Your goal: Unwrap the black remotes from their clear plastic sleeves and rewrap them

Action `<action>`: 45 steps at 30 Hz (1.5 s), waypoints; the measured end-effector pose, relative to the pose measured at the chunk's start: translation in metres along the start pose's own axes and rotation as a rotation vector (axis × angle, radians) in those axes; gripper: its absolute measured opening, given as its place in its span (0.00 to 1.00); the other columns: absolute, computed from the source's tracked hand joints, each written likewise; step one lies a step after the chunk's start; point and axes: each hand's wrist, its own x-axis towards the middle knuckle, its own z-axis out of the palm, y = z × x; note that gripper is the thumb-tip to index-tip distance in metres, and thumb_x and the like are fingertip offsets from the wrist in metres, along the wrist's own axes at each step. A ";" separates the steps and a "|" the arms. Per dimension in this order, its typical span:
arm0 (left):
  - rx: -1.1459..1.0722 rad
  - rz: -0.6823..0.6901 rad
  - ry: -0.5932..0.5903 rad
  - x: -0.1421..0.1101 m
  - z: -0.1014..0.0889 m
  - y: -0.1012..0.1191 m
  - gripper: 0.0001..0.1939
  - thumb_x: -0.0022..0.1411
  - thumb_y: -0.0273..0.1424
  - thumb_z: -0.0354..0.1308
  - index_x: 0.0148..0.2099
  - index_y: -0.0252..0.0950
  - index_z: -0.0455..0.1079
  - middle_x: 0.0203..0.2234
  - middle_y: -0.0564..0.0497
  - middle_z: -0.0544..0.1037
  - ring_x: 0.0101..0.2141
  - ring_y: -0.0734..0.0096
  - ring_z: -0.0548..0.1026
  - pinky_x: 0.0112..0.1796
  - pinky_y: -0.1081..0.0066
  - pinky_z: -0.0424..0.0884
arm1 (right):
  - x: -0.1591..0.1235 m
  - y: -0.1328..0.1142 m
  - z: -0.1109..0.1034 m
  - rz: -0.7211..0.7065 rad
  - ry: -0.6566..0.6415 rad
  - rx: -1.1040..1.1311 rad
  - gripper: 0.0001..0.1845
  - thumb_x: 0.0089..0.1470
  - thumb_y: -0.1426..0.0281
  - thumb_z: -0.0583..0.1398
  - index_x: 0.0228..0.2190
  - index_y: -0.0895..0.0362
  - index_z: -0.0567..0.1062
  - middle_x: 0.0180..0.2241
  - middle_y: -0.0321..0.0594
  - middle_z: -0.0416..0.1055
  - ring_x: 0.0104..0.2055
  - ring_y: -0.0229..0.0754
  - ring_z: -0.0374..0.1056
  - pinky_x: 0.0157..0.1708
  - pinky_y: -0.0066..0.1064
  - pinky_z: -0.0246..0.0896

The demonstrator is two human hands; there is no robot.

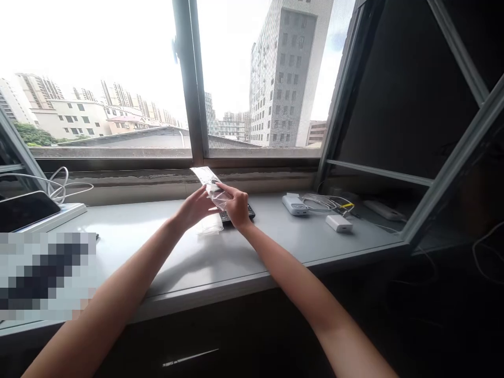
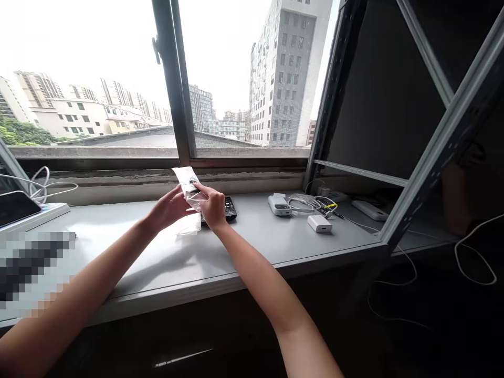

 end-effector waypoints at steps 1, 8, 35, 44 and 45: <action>-0.008 0.017 -0.006 0.000 0.000 0.003 0.27 0.63 0.50 0.49 0.52 0.35 0.71 0.46 0.42 0.77 0.49 0.52 0.72 0.50 0.54 0.66 | 0.000 -0.002 0.000 -0.035 0.025 0.005 0.21 0.53 0.79 0.58 0.47 0.52 0.77 0.47 0.35 0.75 0.49 0.41 0.72 0.50 0.32 0.66; -0.013 0.079 0.055 0.000 -0.002 0.008 0.32 0.61 0.55 0.48 0.56 0.36 0.66 0.48 0.41 0.75 0.50 0.50 0.72 0.48 0.54 0.67 | -0.003 -0.008 0.000 -0.141 -0.004 -0.086 0.14 0.51 0.78 0.61 0.40 0.53 0.79 0.43 0.37 0.77 0.45 0.41 0.73 0.45 0.30 0.67; -0.172 0.148 0.663 0.006 -0.020 0.005 0.07 0.65 0.22 0.49 0.44 0.30 0.67 0.28 0.47 0.77 0.28 0.69 0.76 0.35 0.65 0.76 | -0.007 -0.007 -0.001 -0.098 -0.232 -0.208 0.23 0.57 0.83 0.50 0.42 0.51 0.78 0.48 0.34 0.73 0.42 0.36 0.72 0.42 0.26 0.67; -0.198 0.047 0.869 -0.001 -0.050 0.016 0.11 0.65 0.22 0.46 0.47 0.31 0.67 0.27 0.49 0.75 0.23 0.72 0.74 0.26 0.71 0.73 | -0.002 -0.004 -0.004 -0.113 -0.176 -0.345 0.20 0.56 0.82 0.49 0.29 0.54 0.78 0.39 0.35 0.75 0.41 0.38 0.70 0.37 0.27 0.64; -0.174 0.008 0.873 -0.003 -0.053 0.017 0.11 0.65 0.22 0.47 0.47 0.32 0.67 0.27 0.49 0.75 0.22 0.72 0.74 0.25 0.71 0.73 | -0.003 -0.005 -0.005 -0.105 -0.198 -0.389 0.20 0.56 0.82 0.49 0.29 0.53 0.78 0.39 0.34 0.76 0.42 0.38 0.69 0.36 0.27 0.64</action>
